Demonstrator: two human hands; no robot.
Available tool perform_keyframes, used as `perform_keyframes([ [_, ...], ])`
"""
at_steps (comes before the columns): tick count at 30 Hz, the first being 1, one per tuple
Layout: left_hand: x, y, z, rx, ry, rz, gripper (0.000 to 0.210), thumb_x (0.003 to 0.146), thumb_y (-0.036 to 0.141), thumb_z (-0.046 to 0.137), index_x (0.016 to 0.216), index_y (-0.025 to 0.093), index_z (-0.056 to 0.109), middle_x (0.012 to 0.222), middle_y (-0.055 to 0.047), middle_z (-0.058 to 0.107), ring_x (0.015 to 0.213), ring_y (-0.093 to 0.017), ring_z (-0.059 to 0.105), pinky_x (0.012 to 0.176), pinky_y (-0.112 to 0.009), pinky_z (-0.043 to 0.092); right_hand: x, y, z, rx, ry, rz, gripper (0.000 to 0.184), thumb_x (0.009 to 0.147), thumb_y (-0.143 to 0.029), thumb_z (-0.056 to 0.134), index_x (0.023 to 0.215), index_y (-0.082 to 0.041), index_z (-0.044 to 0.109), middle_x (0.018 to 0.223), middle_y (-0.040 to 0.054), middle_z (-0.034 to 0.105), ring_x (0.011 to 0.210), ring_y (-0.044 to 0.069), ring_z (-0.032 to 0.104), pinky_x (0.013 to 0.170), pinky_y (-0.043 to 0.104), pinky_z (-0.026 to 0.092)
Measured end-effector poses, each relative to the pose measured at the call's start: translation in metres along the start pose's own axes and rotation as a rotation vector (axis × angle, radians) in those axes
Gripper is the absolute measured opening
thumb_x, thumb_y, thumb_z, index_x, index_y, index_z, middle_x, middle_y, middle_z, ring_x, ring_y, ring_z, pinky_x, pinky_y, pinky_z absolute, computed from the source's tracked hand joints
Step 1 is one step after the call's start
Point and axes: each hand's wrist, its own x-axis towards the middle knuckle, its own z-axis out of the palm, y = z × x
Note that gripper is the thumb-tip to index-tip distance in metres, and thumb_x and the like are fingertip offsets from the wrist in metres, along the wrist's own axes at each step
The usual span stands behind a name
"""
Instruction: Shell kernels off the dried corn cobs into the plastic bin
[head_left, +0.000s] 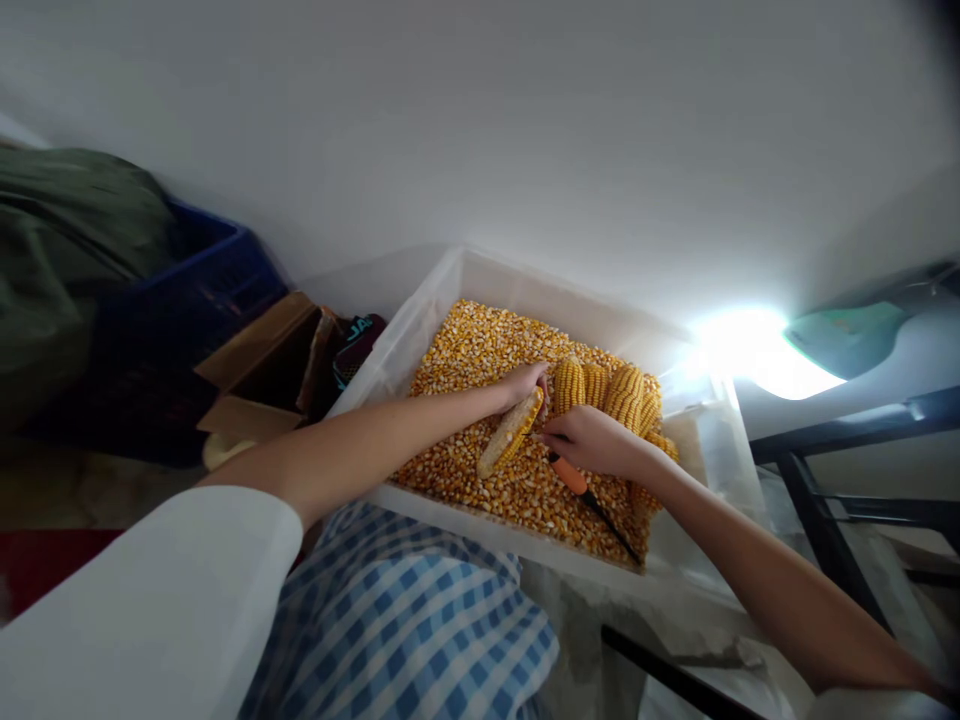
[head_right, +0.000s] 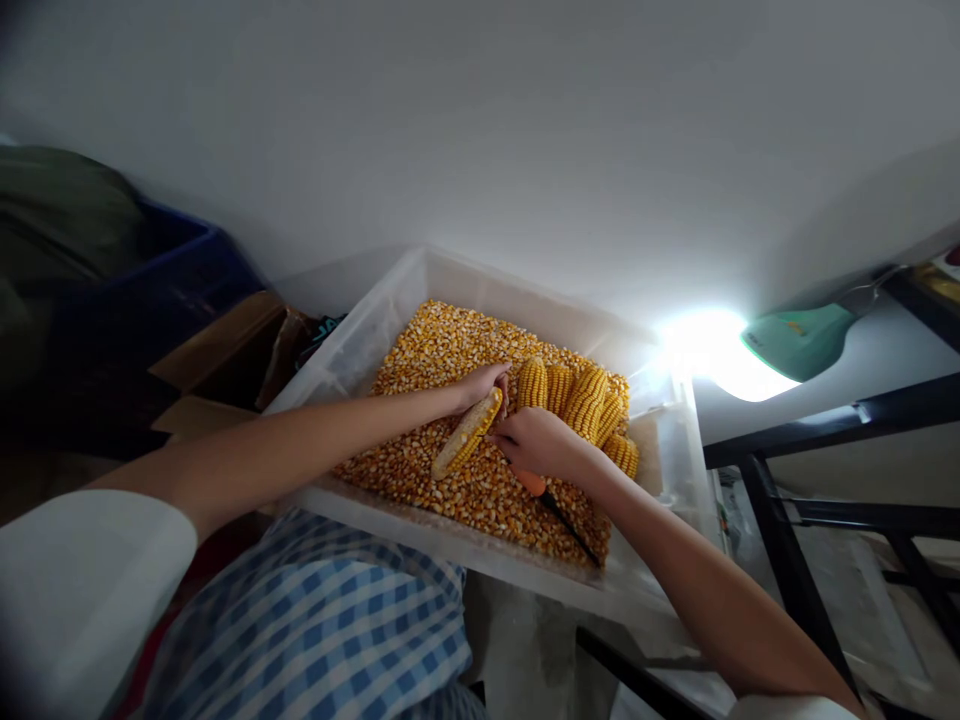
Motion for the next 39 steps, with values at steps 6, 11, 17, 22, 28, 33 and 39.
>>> perform_keyframes([
  [6, 0.0022, -0.0003, -0.0007, 0.001, -0.014, 0.013, 0.046, 0.079, 0.045, 0.022, 0.048, 0.017, 0.042, 0.038, -0.002, 0.048, 0.035, -0.014, 0.048, 0.043, -0.027, 0.039, 0.0, -0.0022, 0.0018, 0.003, 0.016, -0.002, 0.035, 0.083, -0.033, 0.033, 0.068, -0.016, 0.059, 0.055, 0.0016, 0.053, 0.047, 0.008, 0.037, 0.049, 0.022, 0.02],
  [11, -0.0002, 0.0016, 0.0007, 0.007, -0.004, 0.021, 0.045, 0.079, 0.043, 0.023, 0.048, 0.018, 0.042, 0.036, -0.002, 0.046, 0.034, -0.015, 0.048, 0.041, -0.027, 0.038, -0.0004, -0.0003, 0.0026, 0.018, 0.017, 0.02, 0.039, 0.084, -0.038, 0.03, 0.068, -0.016, 0.058, 0.056, 0.0019, 0.053, 0.047, 0.008, 0.038, 0.049, 0.022, 0.021],
  [17, -0.0027, 0.0031, 0.0028, 0.042, 0.029, 0.057, 0.043, 0.078, 0.045, 0.03, 0.048, 0.017, 0.042, 0.036, -0.001, 0.046, 0.034, -0.013, 0.048, 0.044, -0.026, 0.038, -0.0007, -0.0001, 0.0019, 0.022, -0.014, 0.041, 0.039, 0.084, -0.039, 0.03, 0.071, -0.016, 0.059, 0.059, 0.0028, 0.055, 0.049, 0.008, 0.04, 0.049, 0.021, 0.022],
  [22, 0.0004, 0.0012, 0.0023, 0.03, 0.021, 0.032, 0.045, 0.078, 0.047, 0.028, 0.048, 0.017, 0.042, 0.036, -0.001, 0.046, 0.035, -0.012, 0.048, 0.046, -0.025, 0.039, -0.0017, -0.0019, -0.0006, 0.008, -0.045, 0.05, 0.037, 0.084, -0.037, 0.03, 0.074, -0.016, 0.059, 0.061, 0.0028, 0.056, 0.05, 0.008, 0.041, 0.05, 0.02, 0.023],
  [28, 0.002, -0.0001, 0.0015, 0.034, 0.01, 0.056, 0.044, 0.079, 0.043, 0.027, 0.048, 0.017, 0.043, 0.035, -0.001, 0.046, 0.033, -0.014, 0.047, 0.042, -0.026, 0.038, -0.0016, -0.0035, -0.0017, -0.042, -0.073, 0.081, 0.045, 0.085, -0.043, 0.025, 0.075, -0.016, 0.06, 0.063, 0.0041, 0.057, 0.051, 0.009, 0.044, 0.049, 0.021, 0.022],
  [33, 0.0017, -0.0002, 0.0013, 0.057, 0.011, 0.057, 0.045, 0.079, 0.044, 0.027, 0.047, 0.017, 0.043, 0.034, -0.001, 0.046, 0.034, -0.013, 0.048, 0.043, -0.025, 0.038, -0.0005, -0.0025, 0.0026, -0.095, -0.055, 0.052, 0.048, 0.086, -0.042, 0.02, 0.075, -0.017, 0.059, 0.063, 0.004, 0.058, 0.053, 0.01, 0.047, 0.05, 0.022, 0.023],
  [39, 0.0024, -0.0007, 0.0008, 0.022, -0.024, 0.038, 0.047, 0.078, 0.046, 0.024, 0.047, 0.016, 0.044, 0.035, -0.003, 0.047, 0.034, -0.014, 0.048, 0.041, -0.026, 0.038, 0.0, -0.0033, 0.003, -0.089, -0.082, 0.07, 0.048, 0.086, -0.043, 0.021, 0.077, -0.016, 0.059, 0.067, 0.005, 0.06, 0.056, 0.01, 0.049, 0.051, 0.022, 0.024],
])
